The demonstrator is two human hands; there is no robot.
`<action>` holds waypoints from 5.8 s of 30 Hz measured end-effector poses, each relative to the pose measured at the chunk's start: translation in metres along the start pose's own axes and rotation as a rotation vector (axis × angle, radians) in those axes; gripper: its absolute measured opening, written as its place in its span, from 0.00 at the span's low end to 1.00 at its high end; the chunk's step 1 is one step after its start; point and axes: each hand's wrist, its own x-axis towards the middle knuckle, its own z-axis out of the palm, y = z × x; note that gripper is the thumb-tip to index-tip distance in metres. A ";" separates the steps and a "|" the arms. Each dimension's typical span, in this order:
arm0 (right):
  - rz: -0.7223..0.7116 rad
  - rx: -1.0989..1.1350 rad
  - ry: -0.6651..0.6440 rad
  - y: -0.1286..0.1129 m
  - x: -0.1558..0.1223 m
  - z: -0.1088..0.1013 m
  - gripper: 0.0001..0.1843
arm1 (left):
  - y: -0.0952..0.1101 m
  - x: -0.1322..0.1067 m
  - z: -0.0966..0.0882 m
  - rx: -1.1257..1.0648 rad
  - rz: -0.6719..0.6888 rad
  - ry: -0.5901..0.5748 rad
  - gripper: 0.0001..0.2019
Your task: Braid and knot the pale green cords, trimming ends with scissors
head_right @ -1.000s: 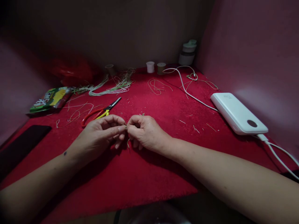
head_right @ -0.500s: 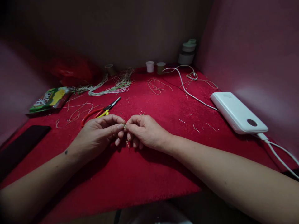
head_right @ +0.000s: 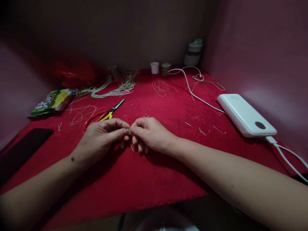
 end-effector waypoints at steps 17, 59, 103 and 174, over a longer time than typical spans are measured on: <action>0.016 -0.094 0.137 0.002 0.001 0.007 0.11 | 0.001 -0.011 0.010 0.159 0.071 0.113 0.04; -0.007 -0.018 0.080 0.004 0.001 0.001 0.11 | -0.006 -0.003 -0.001 -0.202 -0.082 -0.080 0.04; -0.025 -0.162 0.138 0.007 0.003 0.004 0.08 | 0.001 -0.014 0.012 0.135 0.172 0.105 0.05; 0.008 0.210 0.080 0.005 0.004 -0.001 0.12 | -0.024 -0.007 0.004 0.769 0.823 0.076 0.10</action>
